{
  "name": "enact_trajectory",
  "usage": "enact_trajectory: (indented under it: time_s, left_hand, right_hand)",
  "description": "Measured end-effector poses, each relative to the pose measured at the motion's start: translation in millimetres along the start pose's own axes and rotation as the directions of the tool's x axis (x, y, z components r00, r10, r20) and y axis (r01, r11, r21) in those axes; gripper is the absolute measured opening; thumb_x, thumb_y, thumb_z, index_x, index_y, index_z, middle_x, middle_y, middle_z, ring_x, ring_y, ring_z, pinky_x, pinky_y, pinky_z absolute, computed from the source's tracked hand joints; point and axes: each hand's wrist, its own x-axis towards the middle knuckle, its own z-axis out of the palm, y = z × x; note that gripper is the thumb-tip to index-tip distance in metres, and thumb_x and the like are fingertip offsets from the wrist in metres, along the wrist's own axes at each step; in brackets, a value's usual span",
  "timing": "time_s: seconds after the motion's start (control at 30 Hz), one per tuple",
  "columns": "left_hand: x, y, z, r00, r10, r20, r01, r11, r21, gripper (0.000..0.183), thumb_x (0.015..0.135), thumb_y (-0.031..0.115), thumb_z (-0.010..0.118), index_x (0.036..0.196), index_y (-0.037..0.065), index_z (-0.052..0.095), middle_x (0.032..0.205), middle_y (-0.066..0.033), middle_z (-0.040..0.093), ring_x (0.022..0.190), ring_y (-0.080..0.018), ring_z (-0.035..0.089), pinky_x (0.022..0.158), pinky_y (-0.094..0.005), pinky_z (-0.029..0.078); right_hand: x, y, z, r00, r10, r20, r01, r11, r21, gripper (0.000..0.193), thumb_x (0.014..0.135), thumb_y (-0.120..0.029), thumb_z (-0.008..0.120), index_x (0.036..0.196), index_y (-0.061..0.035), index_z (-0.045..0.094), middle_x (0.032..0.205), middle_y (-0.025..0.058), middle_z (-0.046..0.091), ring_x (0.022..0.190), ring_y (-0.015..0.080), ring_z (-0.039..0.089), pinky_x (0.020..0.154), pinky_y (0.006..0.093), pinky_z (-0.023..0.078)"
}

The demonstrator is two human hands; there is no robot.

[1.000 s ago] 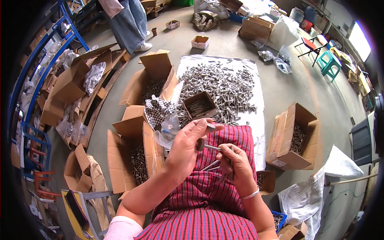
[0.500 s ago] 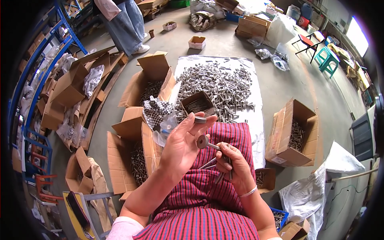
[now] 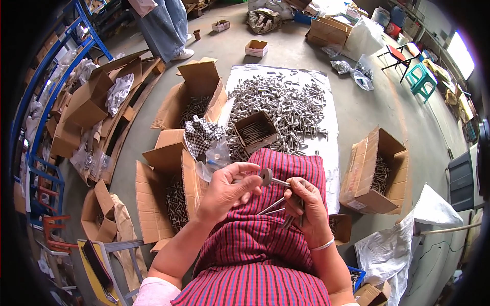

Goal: The person assembles small metal rods and washers by hand, taking them from floor-level storage boxes.

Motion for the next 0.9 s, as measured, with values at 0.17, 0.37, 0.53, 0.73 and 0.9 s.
enact_trajectory:
  time_s: [0.17,0.37,0.53,0.73,0.9]
  left_hand:
    - [2.9,0.0,-4.5,1.0,0.022,-0.009,-0.019,0.982,0.19,0.03,0.082,0.016,0.065,0.106,-0.001,0.057,0.074,-0.0066,0.064,0.05,-0.0018,0.048,0.04,-0.0135,0.033]
    - [6.8,-7.9,-26.0,0.997,-0.071,0.022,0.072,0.997,-0.026,0.03,0.084,0.026,0.063,0.1,0.0,0.059,0.069,-0.0045,0.062,0.047,-0.0028,0.048,0.038,-0.0144,0.031]
    - [7.6,-1.3,-33.7,0.993,-0.115,0.037,0.119,0.986,-0.117,0.034,0.085,0.035,0.059,0.093,0.002,0.059,0.062,-0.0032,0.058,0.044,-0.0038,0.047,0.037,-0.0147,0.029]
    - [6.7,-3.1,-37.7,0.99,-0.113,0.081,0.123,0.984,-0.128,0.029,0.087,0.028,0.058,0.098,0.001,0.059,0.065,-0.0026,0.057,0.046,-0.0032,0.046,0.037,-0.0148,0.03]
    - [5.2,-1.1,-33.7,0.995,-0.07,0.068,0.078,0.989,-0.123,0.027,0.086,0.017,0.06,0.107,0.0,0.056,0.07,-0.0023,0.057,0.049,-0.0025,0.046,0.039,-0.0148,0.031]
  right_hand:
    - [-0.6,4.6,23.7,0.964,-0.246,-0.103,0.179,0.881,-0.438,0.012,0.088,-0.014,0.055,0.087,-0.0016,0.058,0.068,0.0076,0.062,0.038,0.0015,0.034,0.035,0.0168,0.023]
    - [-0.8,3.5,39.8,0.898,-0.432,0.08,0.366,0.634,-0.682,0.011,0.082,-0.002,0.061,0.092,0.0011,0.059,0.071,0.0041,0.062,0.062,0.0067,0.057,0.051,0.0202,0.042]
    - [5.2,3.8,48.7,0.778,-0.53,0.339,0.507,0.21,-0.836,0.014,0.077,0.0,0.065,0.089,-0.0013,0.057,0.066,0.0045,0.059,0.055,0.0078,0.054,0.048,0.023,0.04]
    - [6.7,8.6,49.7,0.746,-0.583,0.321,0.487,0.148,-0.861,0.01,0.082,-0.007,0.062,0.082,-0.0011,0.054,0.057,0.006,0.056,0.046,0.0102,0.052,0.042,0.0242,0.038]
    - [4.9,8.8,46.6,0.839,-0.523,0.154,0.347,0.294,-0.891,0.02,0.085,-0.015,0.061,0.074,-0.0008,0.054,0.05,0.0022,0.051,0.042,0.0062,0.047,0.039,0.0225,0.034]
